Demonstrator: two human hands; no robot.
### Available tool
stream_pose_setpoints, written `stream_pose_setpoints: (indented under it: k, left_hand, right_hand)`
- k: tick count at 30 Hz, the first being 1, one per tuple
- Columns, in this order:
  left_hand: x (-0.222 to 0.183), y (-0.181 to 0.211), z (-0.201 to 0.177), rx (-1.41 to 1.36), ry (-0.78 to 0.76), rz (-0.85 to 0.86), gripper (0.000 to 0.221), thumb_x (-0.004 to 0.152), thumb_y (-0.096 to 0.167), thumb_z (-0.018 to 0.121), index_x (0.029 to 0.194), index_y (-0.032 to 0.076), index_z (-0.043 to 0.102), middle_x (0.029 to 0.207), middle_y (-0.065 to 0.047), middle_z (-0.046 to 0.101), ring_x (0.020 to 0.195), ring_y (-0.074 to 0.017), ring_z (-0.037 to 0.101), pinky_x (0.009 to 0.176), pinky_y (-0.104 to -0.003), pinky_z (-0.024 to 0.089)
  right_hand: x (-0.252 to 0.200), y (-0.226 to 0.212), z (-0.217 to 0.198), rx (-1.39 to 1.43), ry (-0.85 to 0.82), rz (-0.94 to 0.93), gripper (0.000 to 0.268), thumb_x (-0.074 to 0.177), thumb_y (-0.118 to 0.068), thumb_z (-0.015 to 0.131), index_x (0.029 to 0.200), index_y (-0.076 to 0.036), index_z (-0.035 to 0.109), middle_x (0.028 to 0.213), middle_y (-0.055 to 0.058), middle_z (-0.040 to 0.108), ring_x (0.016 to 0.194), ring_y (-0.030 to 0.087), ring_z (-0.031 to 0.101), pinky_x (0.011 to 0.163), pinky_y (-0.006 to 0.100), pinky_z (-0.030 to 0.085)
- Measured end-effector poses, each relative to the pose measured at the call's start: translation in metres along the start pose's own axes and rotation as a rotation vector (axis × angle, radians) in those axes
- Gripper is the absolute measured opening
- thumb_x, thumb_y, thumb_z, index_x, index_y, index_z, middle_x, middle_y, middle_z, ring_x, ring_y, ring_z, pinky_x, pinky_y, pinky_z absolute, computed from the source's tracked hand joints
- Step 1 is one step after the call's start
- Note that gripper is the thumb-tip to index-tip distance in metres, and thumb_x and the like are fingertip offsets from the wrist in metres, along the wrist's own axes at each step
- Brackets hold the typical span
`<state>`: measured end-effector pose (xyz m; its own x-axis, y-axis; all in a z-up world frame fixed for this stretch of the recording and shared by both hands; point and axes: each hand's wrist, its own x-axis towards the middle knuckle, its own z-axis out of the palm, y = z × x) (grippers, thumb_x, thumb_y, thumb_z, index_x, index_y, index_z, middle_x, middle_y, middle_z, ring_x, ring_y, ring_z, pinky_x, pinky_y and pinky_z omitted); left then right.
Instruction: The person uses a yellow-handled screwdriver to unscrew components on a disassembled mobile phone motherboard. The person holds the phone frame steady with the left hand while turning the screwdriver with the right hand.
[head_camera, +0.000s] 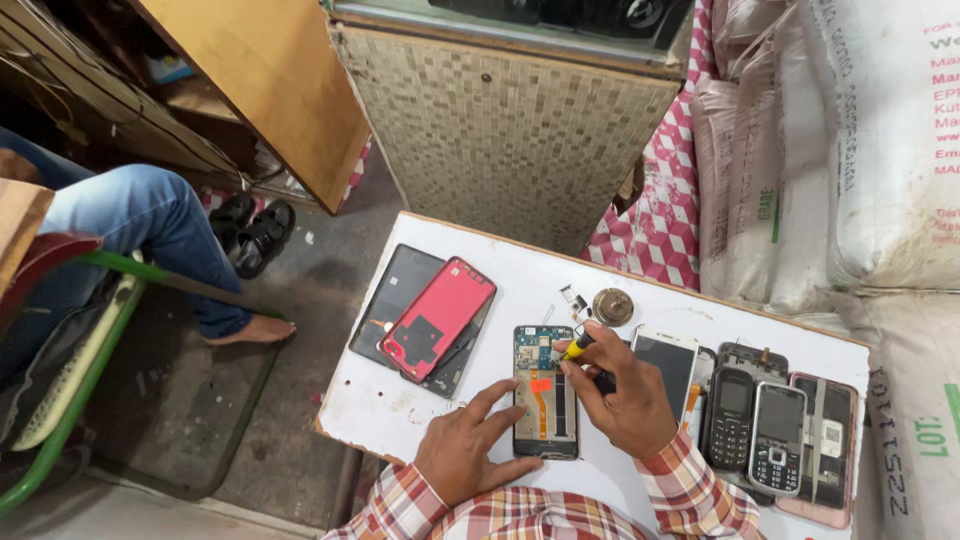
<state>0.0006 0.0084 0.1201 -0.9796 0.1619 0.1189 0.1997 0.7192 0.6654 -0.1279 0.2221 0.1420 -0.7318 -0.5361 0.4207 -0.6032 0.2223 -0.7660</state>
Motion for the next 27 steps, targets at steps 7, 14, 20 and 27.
stream_pose_setpoints:
  k: [7, 14, 20, 27]
  left_hand:
    - [-0.001, -0.002, 0.001, 0.004, -0.021, -0.014, 0.061, 0.08, 0.056, 0.084, 0.116, 0.008, 0.073, 0.144, -0.008, 0.057, 0.072, -0.0283, 0.074, 0.062, -0.039, 0.059]
    - [-0.002, -0.005, 0.003, 0.009, -0.002, -0.003, 0.062, 0.08, 0.056, 0.084, 0.116, 0.007, 0.073, 0.144, -0.008, 0.058, 0.073, -0.0265, 0.074, 0.062, -0.038, 0.059]
    - [0.001, -0.004, 0.003, 0.01, 0.027, 0.025, 0.061, 0.081, 0.054, 0.083, 0.116, 0.006, 0.073, 0.143, -0.009, 0.058, 0.074, -0.0263, 0.074, 0.062, -0.038, 0.059]
    - [-0.002, -0.009, 0.003, -0.018, -0.016, -0.003, 0.055, 0.082, 0.047, 0.082, 0.116, 0.004, 0.072, 0.145, -0.01, 0.056, 0.07, -0.0262, 0.074, 0.063, -0.038, 0.06]
  right_hand:
    - [0.001, 0.006, 0.012, -0.196, 0.098, -0.081, 0.07, 0.088, -0.011, 0.083, 0.145, -0.011, 0.043, 0.095, 0.009, 0.076, 0.084, 0.02, 0.079, 0.068, 0.033, 0.064]
    - [0.0, 0.007, 0.008, -0.101, 0.025, -0.065, 0.071, 0.091, -0.006, 0.08, 0.149, -0.012, 0.041, 0.107, 0.011, 0.077, 0.095, 0.022, 0.079, 0.078, 0.032, 0.066]
    - [0.001, 0.007, 0.007, -0.128, 0.022, -0.049, 0.071, 0.089, -0.008, 0.082, 0.147, -0.011, 0.041, 0.11, 0.012, 0.077, 0.091, 0.02, 0.078, 0.069, 0.03, 0.063]
    - [-0.001, 0.007, 0.013, -0.226, 0.114, -0.068, 0.069, 0.088, -0.011, 0.087, 0.142, -0.014, 0.044, 0.105, 0.013, 0.073, 0.086, 0.019, 0.076, 0.068, 0.031, 0.062]
